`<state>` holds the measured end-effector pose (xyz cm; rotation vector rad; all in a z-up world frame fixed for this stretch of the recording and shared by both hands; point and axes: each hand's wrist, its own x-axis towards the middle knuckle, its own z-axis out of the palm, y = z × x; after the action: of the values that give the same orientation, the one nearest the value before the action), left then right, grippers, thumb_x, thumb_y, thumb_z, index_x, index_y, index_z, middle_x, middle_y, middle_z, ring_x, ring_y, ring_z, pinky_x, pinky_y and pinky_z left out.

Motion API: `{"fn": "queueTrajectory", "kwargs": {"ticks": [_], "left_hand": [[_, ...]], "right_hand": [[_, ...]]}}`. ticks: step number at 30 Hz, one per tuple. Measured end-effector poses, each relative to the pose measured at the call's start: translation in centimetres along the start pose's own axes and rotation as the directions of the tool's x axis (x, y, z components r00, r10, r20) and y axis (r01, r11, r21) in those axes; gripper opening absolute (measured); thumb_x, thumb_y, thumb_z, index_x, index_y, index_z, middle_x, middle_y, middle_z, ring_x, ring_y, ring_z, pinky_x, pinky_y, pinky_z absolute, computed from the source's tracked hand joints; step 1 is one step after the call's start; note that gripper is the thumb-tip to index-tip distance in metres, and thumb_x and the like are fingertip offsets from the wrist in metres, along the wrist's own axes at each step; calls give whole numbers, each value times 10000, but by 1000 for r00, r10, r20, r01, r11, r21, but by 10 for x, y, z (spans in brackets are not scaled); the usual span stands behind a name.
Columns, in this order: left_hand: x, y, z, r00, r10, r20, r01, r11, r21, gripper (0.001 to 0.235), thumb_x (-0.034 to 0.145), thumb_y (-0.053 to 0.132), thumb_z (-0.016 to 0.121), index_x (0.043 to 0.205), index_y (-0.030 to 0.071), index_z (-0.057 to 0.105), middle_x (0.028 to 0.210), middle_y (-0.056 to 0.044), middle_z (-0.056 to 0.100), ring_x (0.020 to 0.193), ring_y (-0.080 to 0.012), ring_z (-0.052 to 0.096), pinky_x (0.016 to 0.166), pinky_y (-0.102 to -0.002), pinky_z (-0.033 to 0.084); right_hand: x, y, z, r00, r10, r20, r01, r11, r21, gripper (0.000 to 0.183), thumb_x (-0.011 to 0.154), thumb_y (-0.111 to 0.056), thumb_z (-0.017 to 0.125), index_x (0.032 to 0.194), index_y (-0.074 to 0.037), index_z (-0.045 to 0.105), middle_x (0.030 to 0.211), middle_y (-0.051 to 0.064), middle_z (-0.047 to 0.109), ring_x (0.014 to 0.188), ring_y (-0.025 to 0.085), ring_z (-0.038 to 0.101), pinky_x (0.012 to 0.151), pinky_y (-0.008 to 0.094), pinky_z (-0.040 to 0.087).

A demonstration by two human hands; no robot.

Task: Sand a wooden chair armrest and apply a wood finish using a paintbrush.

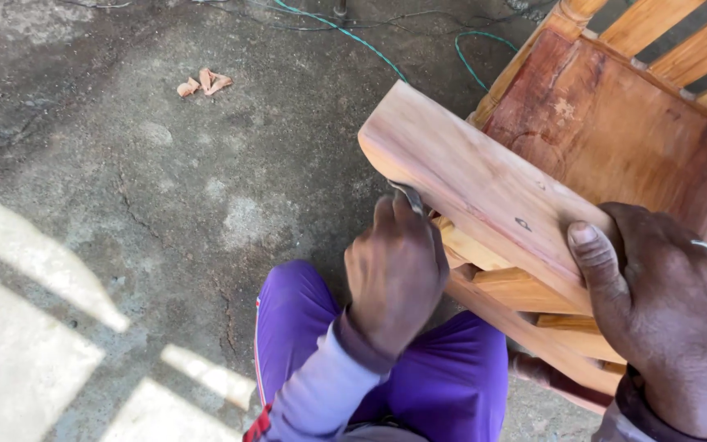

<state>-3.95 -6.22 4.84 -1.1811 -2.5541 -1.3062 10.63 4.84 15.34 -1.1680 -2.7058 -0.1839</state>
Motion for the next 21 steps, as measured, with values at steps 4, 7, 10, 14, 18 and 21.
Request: {"fn": "queueTrajectory", "kwargs": {"ticks": [4, 7, 10, 14, 18, 21], "left_hand": [[-8, 2, -10, 1000, -22, -6, 21, 994, -111, 110, 939, 61, 636, 962, -26, 572, 872, -160, 621, 638, -338, 685, 522, -434, 545], [-12, 6, 0, 992, 26, -126, -36, 997, -71, 301, 878, 49, 638, 1118, -118, 565, 965, -224, 622, 640, -353, 678, 520, -431, 551], [-16, -1, 10, 995, -3, -99, -8, 994, -110, 190, 939, 45, 619, 1083, -60, 555, 958, -206, 615, 720, -372, 679, 585, -446, 553], [-13, 14, -13, 974, 73, -215, -106, 984, -146, 421, 939, 35, 599, 1330, -99, 517, 1035, -215, 629, 775, -376, 695, 619, -433, 566], [-20, 13, -16, 988, 1, -155, -14, 997, -81, 364, 972, 65, 624, 1315, -41, 564, 983, -183, 656, 729, -350, 699, 587, -432, 554], [-22, 17, -15, 965, 44, -257, -73, 992, -106, 399, 986, 51, 604, 1367, -56, 557, 1035, -191, 668, 790, -348, 712, 647, -416, 580]], "right_hand": [[-2, 5, 4, 999, -35, 1, 35, 998, 55, 483, 1051, -464, 526, 1153, -32, 719, 986, 206, 715, 912, 415, 697, 729, 517, 543], [-1, 4, 0, 999, 25, 49, -25, 1000, 8, 497, 1046, -481, 531, 1170, -38, 717, 990, 206, 716, 896, 411, 702, 728, 513, 548], [-4, 10, 7, 999, 14, 36, -16, 999, 51, 505, 1087, -507, 530, 1187, -45, 708, 953, 184, 714, 936, 387, 709, 782, 501, 548], [2, 0, -1, 999, -31, -44, 30, 999, -24, 468, 1030, -452, 569, 1169, -36, 730, 1013, 196, 730, 877, 404, 705, 673, 509, 540], [-8, 11, 6, 991, -101, -86, 103, 994, 26, 432, 1060, -409, 619, 1141, 0, 733, 934, 218, 709, 857, 412, 703, 703, 499, 544], [-9, 14, 9, 989, -98, -110, 107, 991, 80, 449, 1077, -417, 635, 1185, 7, 733, 920, 226, 697, 837, 410, 700, 739, 492, 550]]}}
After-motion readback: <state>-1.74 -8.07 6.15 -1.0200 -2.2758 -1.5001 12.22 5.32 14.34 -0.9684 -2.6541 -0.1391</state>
